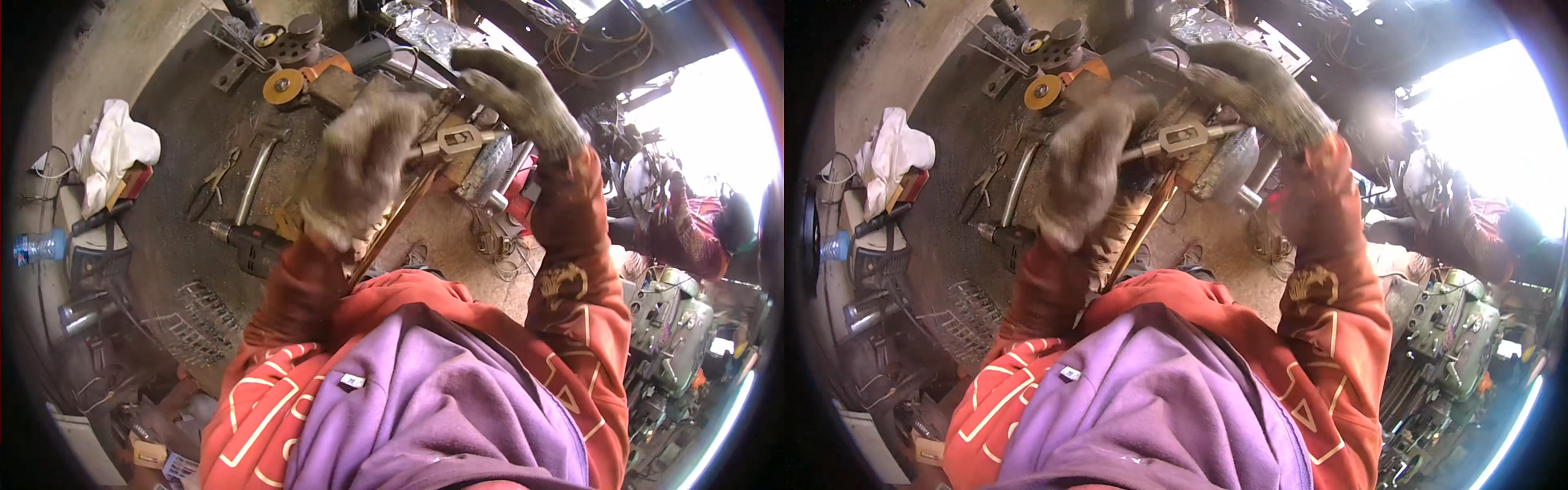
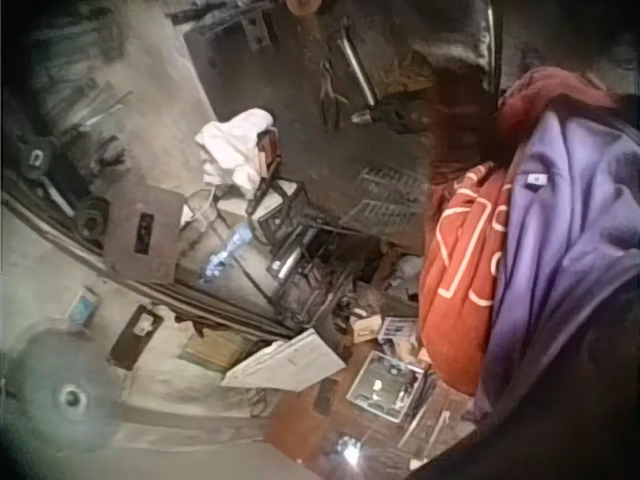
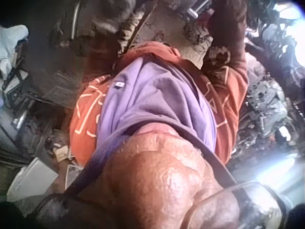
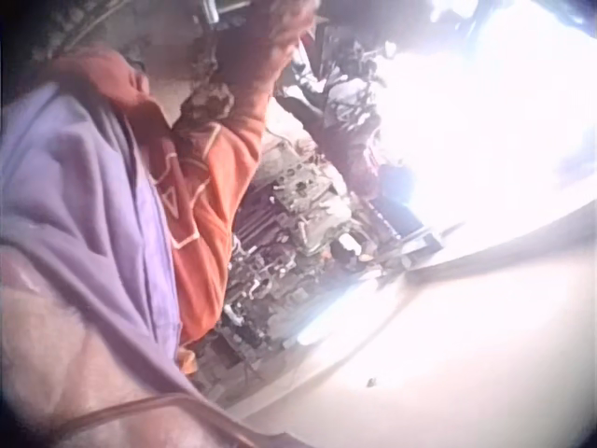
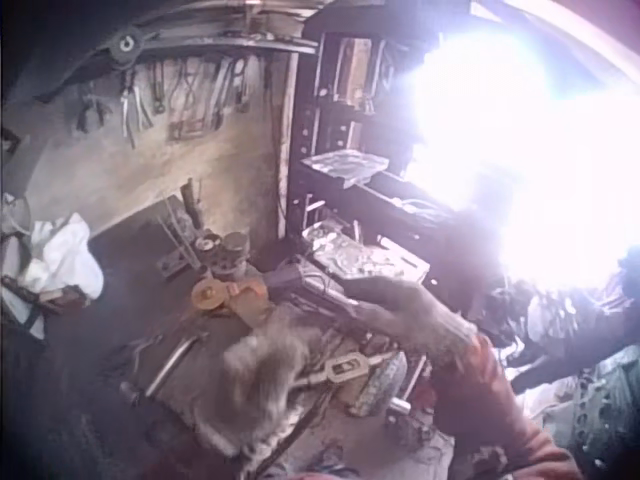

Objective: The person threads a hole in a metal block using a tap handle, drills into a brass rod with a handheld drill, and measures the rod with a caliper.

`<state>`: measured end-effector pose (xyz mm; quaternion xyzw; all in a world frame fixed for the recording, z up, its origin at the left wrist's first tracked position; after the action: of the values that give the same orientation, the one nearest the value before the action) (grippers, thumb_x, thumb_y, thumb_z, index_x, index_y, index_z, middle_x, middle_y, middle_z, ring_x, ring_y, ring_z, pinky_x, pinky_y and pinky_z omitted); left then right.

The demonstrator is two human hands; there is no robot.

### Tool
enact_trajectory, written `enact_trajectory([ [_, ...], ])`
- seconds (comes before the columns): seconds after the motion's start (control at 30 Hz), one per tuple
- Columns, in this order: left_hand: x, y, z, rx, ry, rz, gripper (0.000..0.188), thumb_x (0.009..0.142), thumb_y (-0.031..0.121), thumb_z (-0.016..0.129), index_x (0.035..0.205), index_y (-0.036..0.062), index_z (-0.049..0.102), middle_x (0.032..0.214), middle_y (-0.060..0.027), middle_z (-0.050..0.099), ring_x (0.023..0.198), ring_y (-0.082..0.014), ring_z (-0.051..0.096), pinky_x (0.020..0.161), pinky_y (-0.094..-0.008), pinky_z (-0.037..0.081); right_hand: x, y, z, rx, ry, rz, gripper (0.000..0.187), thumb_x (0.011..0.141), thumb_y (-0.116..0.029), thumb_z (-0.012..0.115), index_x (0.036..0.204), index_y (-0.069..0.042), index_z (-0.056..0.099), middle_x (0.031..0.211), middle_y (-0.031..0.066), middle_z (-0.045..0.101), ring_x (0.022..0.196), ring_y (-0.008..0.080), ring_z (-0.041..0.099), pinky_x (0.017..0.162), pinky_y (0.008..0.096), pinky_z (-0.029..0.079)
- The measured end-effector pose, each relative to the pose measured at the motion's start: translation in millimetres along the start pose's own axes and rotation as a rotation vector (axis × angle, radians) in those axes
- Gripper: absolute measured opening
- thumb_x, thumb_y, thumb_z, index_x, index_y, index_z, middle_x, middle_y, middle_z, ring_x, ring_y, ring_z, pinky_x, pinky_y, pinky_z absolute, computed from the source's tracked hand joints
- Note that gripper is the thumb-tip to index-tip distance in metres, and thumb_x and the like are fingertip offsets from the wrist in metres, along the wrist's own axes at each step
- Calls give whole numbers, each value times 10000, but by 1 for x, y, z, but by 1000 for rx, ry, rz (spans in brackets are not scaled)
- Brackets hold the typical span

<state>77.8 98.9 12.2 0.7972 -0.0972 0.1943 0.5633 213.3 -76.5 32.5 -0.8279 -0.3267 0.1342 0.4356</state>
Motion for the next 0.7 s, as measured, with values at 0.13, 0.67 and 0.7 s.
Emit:
enact_trajectory([
  [0.13,72,-37,5,131,-68,15,250,1041,185,566,1153,-1,689,1022,-179,719,996,-383,703,896,-486,546,-74,-49,23,-149,308,-262,491,962,-110,755,1418,6,616,1302,166,692,1218,239,646,1039,395,526],
  [0.67,14,-41,-9,-648,6,-219,468,1076,473,555,1272,76,707,1171,-146,755,959,-308,760,806,-417,607,20,-13,-9,-551,189,-83,527,911,-399,830,1302,-67,708,1239,167,731,1116,349,714,975,407,558],
  [0.7,-2,-14,-5,-430,27,-90,411,1093,400,534,1233,57,714,1152,-140,756,962,-291,753,827,-402,604,15,-5,-2,-685,108,79,507,968,-393,777,1338,-56,693,1253,176,734,1108,310,722,969,377,556],
])
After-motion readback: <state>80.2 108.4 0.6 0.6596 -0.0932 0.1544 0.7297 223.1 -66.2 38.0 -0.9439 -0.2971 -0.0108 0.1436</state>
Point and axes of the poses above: each hand's wrist, its own x-axis towards the middle knuckle, its own z-axis out of the palm, y = z × x, the point moved 7 cm from there along x, towards the middle knuckle
